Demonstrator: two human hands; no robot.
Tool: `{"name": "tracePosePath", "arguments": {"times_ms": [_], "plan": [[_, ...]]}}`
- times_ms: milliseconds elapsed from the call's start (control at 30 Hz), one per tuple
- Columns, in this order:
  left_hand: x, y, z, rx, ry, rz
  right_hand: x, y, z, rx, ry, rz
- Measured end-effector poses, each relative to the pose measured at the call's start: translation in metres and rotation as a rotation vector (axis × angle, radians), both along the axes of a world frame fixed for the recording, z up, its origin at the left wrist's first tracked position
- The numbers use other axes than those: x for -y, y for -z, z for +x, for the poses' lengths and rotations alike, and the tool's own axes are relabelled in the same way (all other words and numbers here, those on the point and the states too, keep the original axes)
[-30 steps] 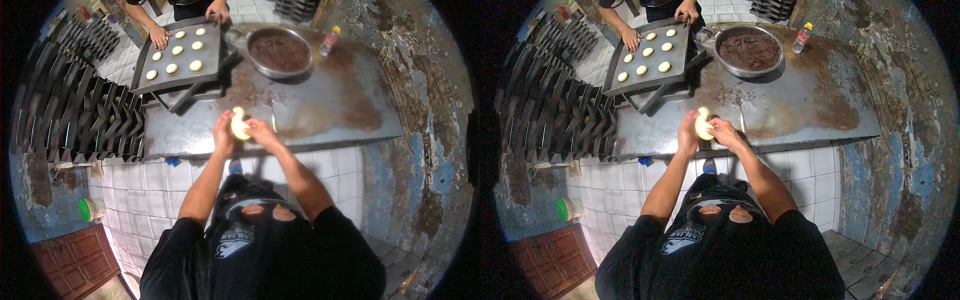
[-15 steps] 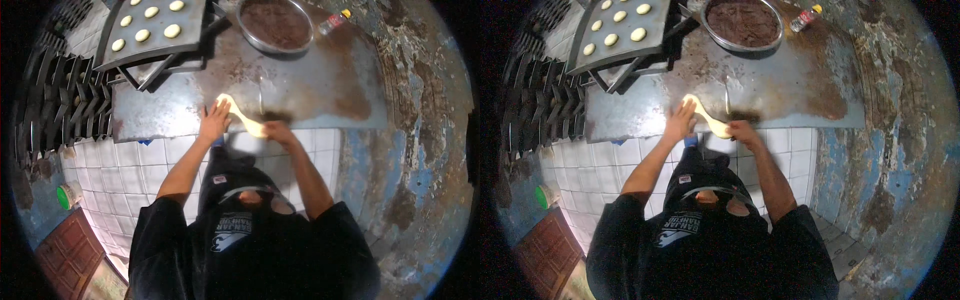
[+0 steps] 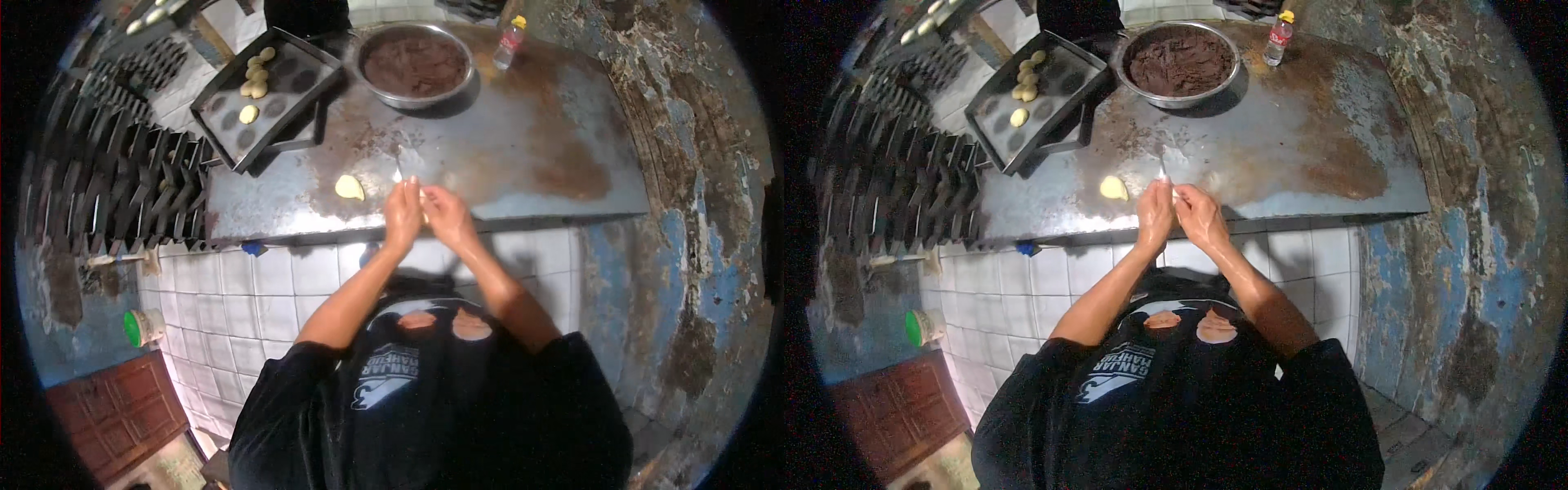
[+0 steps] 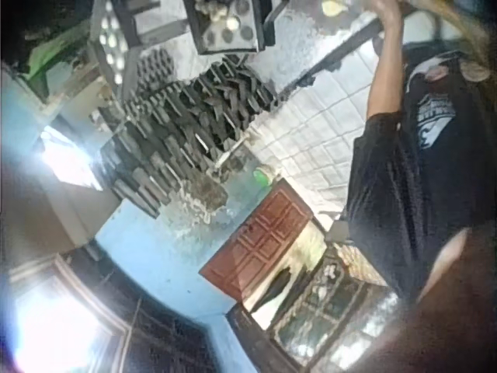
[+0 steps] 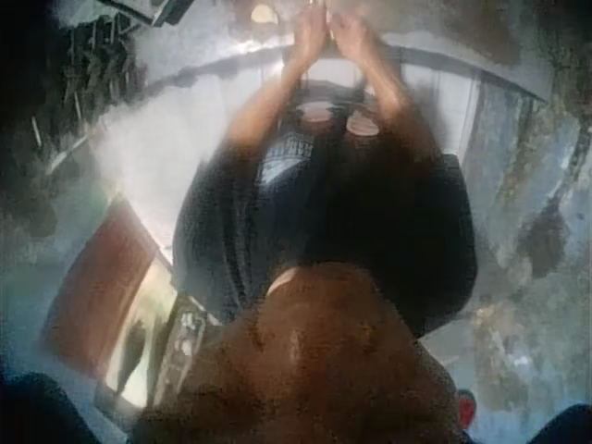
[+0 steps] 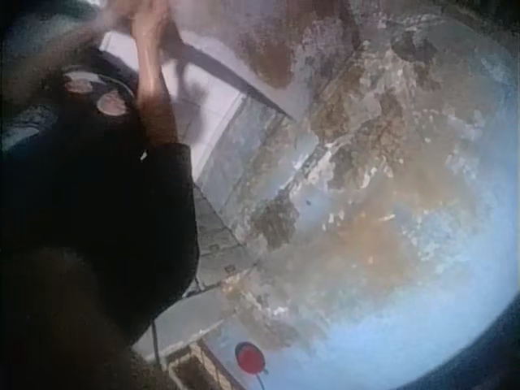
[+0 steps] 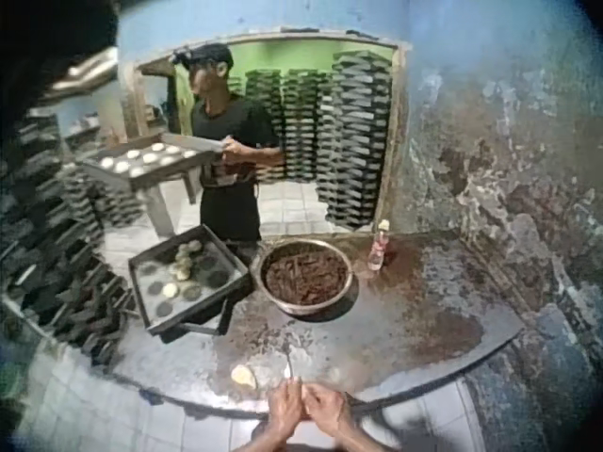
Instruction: The person uses their hands to take pieces of dough, flatten them, place a spoonful of dark filling inside, and roll them into round balls before placing them onto a metal tray.
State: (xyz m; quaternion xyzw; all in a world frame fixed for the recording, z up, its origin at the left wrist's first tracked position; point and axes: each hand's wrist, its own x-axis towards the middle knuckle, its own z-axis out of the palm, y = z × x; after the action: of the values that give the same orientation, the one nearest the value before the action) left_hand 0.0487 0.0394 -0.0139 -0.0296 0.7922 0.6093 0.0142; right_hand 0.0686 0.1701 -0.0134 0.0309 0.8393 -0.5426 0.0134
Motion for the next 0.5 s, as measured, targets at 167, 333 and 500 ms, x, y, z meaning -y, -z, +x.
{"name": "tracePosePath", "arguments": {"times_ms": [167, 333, 500], "plan": [[-0.015, 0.023, 0.004, 0.101, -0.156, 0.319, 0.001, -0.026, 0.016, 0.114, 0.076, -0.578], [-0.020, -0.021, 0.013, -0.015, -0.167, 0.266, -0.031, -0.048, 0.012, 0.203, -0.123, -0.803], [-0.016, 0.001, 0.022, -0.071, -0.174, 0.013, -0.020, -0.010, 0.012, -0.082, -0.166, -0.453]]}}
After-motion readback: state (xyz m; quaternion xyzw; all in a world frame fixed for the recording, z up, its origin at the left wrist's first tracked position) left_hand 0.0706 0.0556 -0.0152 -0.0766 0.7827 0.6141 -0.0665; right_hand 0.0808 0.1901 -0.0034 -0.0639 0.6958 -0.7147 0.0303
